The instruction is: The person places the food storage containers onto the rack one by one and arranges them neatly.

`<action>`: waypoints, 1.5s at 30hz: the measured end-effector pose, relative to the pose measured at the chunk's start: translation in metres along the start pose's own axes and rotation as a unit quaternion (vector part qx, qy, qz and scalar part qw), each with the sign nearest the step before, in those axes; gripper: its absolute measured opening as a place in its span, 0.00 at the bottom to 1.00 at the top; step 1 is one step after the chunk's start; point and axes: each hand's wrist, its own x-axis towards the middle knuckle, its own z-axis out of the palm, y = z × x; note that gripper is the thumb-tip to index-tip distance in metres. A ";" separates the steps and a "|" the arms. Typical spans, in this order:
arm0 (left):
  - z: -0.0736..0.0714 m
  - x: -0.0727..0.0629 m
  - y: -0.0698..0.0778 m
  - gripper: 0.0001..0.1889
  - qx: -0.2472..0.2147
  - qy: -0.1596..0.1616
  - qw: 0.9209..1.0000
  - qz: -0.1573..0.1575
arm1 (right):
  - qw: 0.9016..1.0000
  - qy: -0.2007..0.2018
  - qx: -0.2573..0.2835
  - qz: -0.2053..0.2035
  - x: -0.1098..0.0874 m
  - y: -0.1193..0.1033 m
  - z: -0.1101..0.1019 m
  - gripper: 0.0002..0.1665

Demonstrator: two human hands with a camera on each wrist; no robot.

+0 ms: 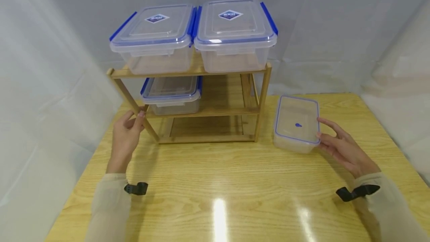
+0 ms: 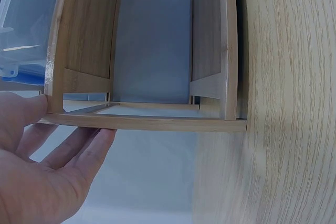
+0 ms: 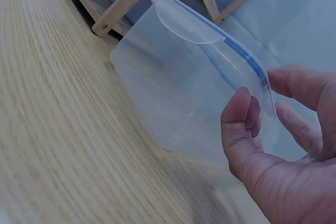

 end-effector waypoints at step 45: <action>0.000 0.000 -0.002 0.27 0.006 0.000 1.000 0.005 | 0.998 -0.050 -0.017 -0.034 -0.070 -0.020 0.053 0.38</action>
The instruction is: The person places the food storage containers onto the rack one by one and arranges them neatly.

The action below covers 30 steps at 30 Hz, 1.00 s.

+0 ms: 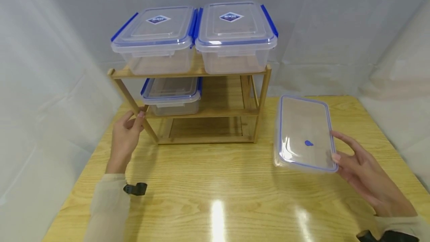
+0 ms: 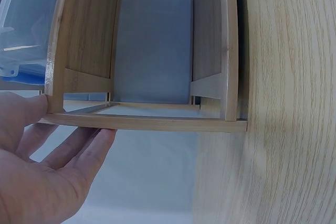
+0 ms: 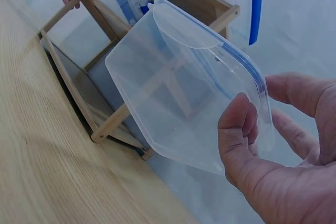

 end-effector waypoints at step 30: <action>0.000 0.000 0.000 0.26 0.001 0.002 1.000 -0.001 | 0.997 -0.064 -0.029 0.025 -0.025 0.005 0.044 0.40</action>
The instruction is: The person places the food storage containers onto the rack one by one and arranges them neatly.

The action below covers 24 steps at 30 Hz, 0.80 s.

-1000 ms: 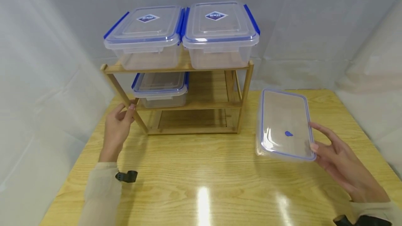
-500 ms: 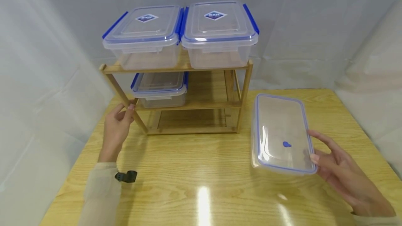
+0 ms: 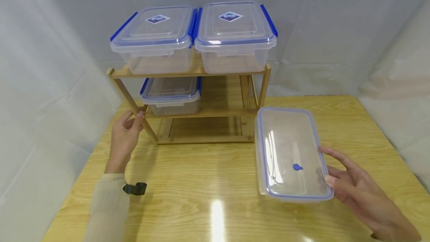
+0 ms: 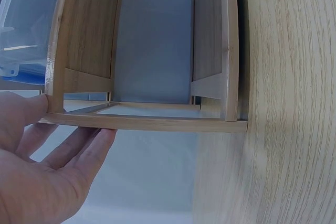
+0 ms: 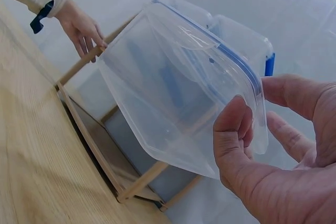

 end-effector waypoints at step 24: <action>0.001 0.002 -0.003 0.25 -0.004 0.002 1.000 0.006 | 0.998 -0.027 -0.047 0.035 0.071 -0.007 0.066 0.39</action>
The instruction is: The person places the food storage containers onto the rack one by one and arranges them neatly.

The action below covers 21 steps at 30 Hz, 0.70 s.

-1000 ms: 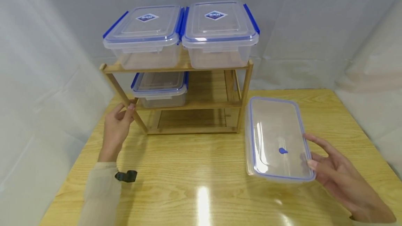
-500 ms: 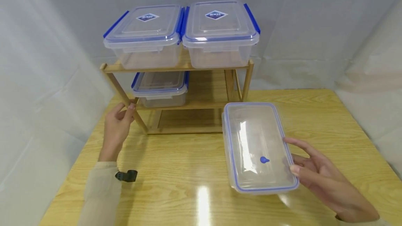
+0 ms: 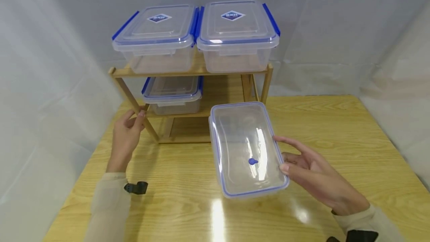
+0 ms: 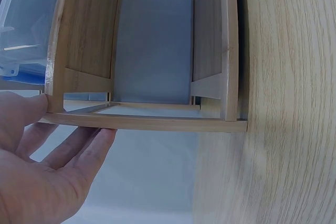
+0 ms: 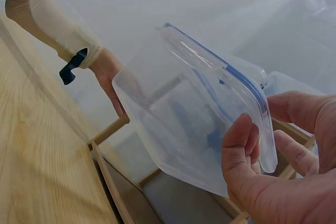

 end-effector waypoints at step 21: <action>0.000 0.002 -0.001 0.25 0.000 0.001 1.000 0.004 | 0.998 0.056 0.013 -0.019 0.061 -0.022 0.006 0.38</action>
